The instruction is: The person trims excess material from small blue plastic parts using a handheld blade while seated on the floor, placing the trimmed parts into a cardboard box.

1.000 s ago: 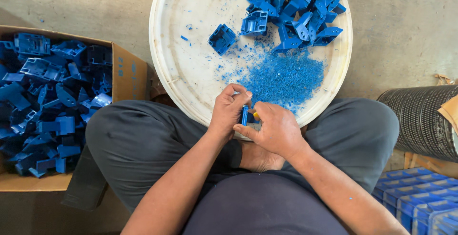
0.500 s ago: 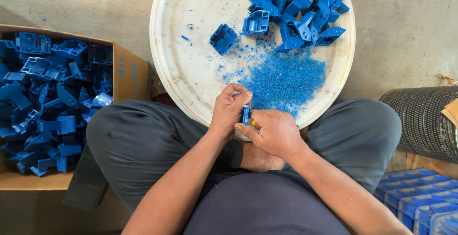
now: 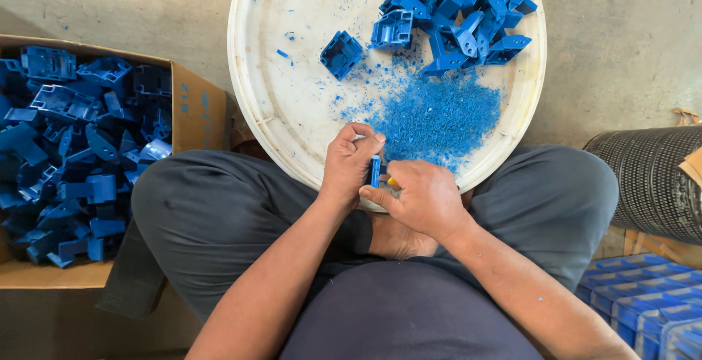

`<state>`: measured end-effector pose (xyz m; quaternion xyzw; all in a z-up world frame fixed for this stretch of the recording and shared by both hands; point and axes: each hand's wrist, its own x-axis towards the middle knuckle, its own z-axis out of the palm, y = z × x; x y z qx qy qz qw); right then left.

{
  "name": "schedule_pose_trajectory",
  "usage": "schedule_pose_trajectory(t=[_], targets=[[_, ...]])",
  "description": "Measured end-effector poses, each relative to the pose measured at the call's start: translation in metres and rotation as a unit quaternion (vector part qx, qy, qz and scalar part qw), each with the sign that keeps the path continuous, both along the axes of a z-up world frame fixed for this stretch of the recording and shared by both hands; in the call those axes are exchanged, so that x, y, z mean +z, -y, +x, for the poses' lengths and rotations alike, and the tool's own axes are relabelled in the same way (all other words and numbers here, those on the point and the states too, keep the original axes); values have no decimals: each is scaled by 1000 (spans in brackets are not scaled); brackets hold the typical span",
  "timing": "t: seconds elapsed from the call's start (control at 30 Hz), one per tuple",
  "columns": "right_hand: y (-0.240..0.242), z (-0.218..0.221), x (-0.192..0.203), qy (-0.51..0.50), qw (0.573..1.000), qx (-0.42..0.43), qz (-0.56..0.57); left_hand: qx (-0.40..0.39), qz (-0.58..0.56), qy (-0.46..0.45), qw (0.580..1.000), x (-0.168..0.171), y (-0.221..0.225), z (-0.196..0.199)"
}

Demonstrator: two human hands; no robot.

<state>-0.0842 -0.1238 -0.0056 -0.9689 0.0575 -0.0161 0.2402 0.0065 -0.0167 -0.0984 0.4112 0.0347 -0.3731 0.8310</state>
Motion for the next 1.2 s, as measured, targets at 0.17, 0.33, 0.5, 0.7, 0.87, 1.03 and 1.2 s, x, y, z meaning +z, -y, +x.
schedule_pose_trajectory(t=[0.17, 0.33, 0.5, 0.7, 0.87, 1.03, 1.2], targets=[[-2, -2, -2, 0, 1000, 1, -19, 2, 5, 0, 1000, 1, -1, -1], [-4, -3, -4, -9, 999, 6, -53, 14, 15, -6, 1000, 1, -1, 0], [1, -2, -5, 45, 996, -4, 72, 46, 47, 24, 998, 8, -1, -1], [18, -5, -17, -30, 965, -111, 235, 2, 145, 204, 968, 20, -19, -3], [27, 0, -14, -53, 949, -123, 284, -75, 53, 26, 995, 26, -19, 2], [29, 5, 8, -16, 975, -109, 191, 4, 29, -66, 997, 34, -17, -8], [19, 7, 19, -65, 992, -64, 85, 41, 45, -91, 994, 37, -23, -32]])
